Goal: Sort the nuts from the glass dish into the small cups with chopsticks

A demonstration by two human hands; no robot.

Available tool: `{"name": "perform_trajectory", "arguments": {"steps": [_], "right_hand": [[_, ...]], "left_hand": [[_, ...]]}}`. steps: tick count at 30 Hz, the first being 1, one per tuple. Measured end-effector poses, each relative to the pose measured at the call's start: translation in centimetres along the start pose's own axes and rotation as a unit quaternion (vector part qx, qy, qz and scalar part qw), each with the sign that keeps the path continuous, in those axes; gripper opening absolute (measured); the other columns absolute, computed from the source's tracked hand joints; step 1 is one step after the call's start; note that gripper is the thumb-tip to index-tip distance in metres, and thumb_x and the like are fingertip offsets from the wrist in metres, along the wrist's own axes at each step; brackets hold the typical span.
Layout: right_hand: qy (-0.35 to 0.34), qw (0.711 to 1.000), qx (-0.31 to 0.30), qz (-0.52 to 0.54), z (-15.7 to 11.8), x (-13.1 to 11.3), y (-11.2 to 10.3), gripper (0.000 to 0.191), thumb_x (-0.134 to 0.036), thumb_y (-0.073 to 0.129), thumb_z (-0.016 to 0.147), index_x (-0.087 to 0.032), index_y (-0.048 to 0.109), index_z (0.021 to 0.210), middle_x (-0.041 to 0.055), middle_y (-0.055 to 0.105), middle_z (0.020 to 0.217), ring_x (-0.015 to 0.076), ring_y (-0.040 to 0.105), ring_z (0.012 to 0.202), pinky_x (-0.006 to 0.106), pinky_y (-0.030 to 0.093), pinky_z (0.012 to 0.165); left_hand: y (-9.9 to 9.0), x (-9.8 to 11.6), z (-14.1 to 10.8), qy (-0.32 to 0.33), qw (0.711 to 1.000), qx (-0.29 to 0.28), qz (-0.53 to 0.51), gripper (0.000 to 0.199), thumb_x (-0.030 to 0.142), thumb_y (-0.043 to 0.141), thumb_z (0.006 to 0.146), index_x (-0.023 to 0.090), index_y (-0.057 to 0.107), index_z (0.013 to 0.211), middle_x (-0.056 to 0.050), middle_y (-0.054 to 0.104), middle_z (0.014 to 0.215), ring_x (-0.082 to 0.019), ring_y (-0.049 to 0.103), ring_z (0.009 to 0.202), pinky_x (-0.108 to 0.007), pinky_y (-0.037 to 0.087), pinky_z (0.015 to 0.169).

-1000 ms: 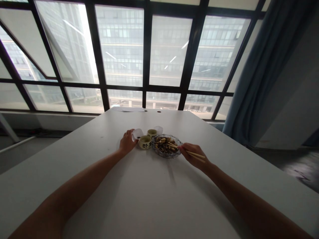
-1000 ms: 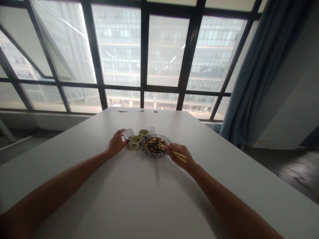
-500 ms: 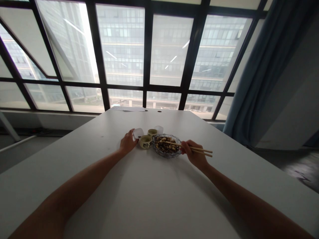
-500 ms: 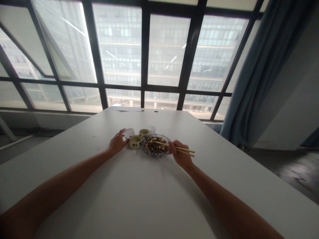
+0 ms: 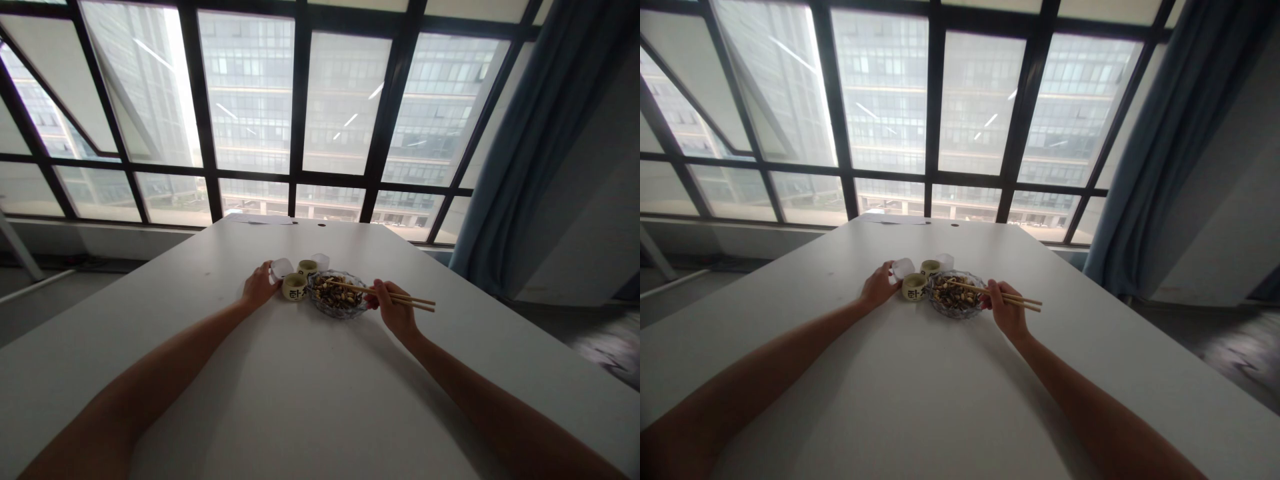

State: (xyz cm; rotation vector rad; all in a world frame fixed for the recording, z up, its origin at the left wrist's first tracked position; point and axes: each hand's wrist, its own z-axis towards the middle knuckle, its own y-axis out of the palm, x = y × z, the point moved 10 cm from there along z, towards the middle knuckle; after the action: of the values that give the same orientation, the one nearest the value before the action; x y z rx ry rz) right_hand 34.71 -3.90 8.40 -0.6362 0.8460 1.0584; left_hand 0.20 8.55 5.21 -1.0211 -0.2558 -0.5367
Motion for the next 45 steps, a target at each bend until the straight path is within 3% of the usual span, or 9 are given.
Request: {"name": "perform_trajectory", "arguments": {"steps": [4,8,15,19,21,25,33,39,45], "right_hand": [[-0.022,1.0,0.008,0.003,0.1,-1.7,0.7,0.048,-0.068,0.062,0.082,-0.021,0.062,0.071,0.0069,0.071,0.06,0.0191,0.063,0.047,0.032,0.053,0.045],[-0.048,0.999,-0.012,-0.002,0.6,-3.6,3.1,0.046,-0.066,0.06,0.084,-0.022,0.061,0.072,0.0064,0.071,0.062,0.0195,0.065,0.05,0.031,0.053,0.047],[-0.123,0.98,-0.149,-0.052,2.1,-6.7,11.4,0.041,-0.058,0.056,0.091,-0.022,0.062,0.073,0.0042,0.07,0.065,0.0172,0.066,0.054,0.028,0.052,0.051],[-0.128,0.968,-0.201,-0.08,3.1,-6.2,15.7,0.044,-0.061,0.057,0.089,-0.021,0.061,0.071,0.0034,0.068,0.062,0.0155,0.062,0.051,0.026,0.047,0.047],[-0.116,0.966,-0.217,-0.083,3.5,-5.7,16.7,0.047,-0.064,0.058,0.086,-0.021,0.061,0.068,0.0028,0.066,0.059,0.015,0.06,0.05,0.025,0.045,0.045],[-0.091,0.976,-0.188,-0.06,4.2,-5.3,14.7,0.048,-0.065,0.058,0.086,-0.02,0.062,0.07,0.0038,0.068,0.061,0.0151,0.061,0.05,0.025,0.046,0.044],[-0.031,0.993,-0.109,-0.024,7.1,-4.5,5.8,0.06,-0.076,0.059,0.077,-0.017,0.063,0.064,0.0046,0.064,0.048,0.0125,0.054,0.035,0.024,0.042,0.034],[-0.009,0.983,-0.158,-0.089,8.3,-3.0,4.2,0.063,-0.077,0.06,0.075,-0.015,0.064,0.063,0.0055,0.063,0.046,0.0119,0.053,0.033,0.022,0.038,0.031],[-0.007,0.973,-0.196,-0.118,8.5,-2.7,4.1,0.064,-0.077,0.058,0.077,-0.015,0.065,0.067,0.0062,0.065,0.051,0.0122,0.055,0.037,0.022,0.039,0.033]], "left_hand": [[0.0,0.1,0.1,0.007,1.0,0.004,0.01,0.058,0.038,0.07,0.081,0.02,0.048,0.131,-0.014,0.067,0.113,-0.029,0.066,0.105,-0.039,0.053,0.086],[0.1,0.0,0.2,0.008,1.0,0.004,0.014,0.055,0.035,0.068,0.082,0.023,0.047,0.131,-0.012,0.067,0.112,-0.028,0.066,0.105,-0.038,0.053,0.085],[0.1,-0.1,0.1,0.009,1.0,0.0,0.007,0.055,0.033,0.066,0.084,0.023,0.045,0.133,-0.012,0.067,0.114,-0.028,0.065,0.108,-0.037,0.052,0.086],[0.0,0.2,0.0,0.013,1.0,0.0,0.009,0.053,0.034,0.065,0.085,0.023,0.045,0.133,-0.012,0.067,0.113,-0.027,0.065,0.107,-0.037,0.052,0.087],[0.0,0.1,0.0,0.006,1.0,-0.001,0.01,0.052,0.033,0.066,0.085,0.025,0.046,0.132,-0.012,0.068,0.114,-0.027,0.066,0.107,-0.037,0.052,0.087],[0.1,0.0,0.1,0.006,1.0,-0.003,-0.001,0.055,0.034,0.068,0.083,0.024,0.046,0.132,-0.012,0.068,0.116,-0.027,0.065,0.108,-0.037,0.052,0.088],[0.0,0.0,0.1,0.007,1.0,0.003,-0.009,0.059,0.033,0.069,0.081,0.019,0.046,0.133,-0.015,0.066,0.123,-0.03,0.064,0.113,-0.04,0.052,0.091],[0.2,-0.5,0.2,-0.013,1.0,0.003,-0.009,0.065,0.04,0.069,0.081,0.016,0.045,0.136,-0.017,0.066,0.123,-0.031,0.065,0.11,-0.04,0.052,0.09],[0.8,-1.1,0.3,-0.037,0.999,-0.011,0.0,0.074,0.046,0.067,0.083,0.014,0.039,0.144,-0.018,0.067,0.122,-0.032,0.064,0.113,-0.04,0.05,0.093]]}}
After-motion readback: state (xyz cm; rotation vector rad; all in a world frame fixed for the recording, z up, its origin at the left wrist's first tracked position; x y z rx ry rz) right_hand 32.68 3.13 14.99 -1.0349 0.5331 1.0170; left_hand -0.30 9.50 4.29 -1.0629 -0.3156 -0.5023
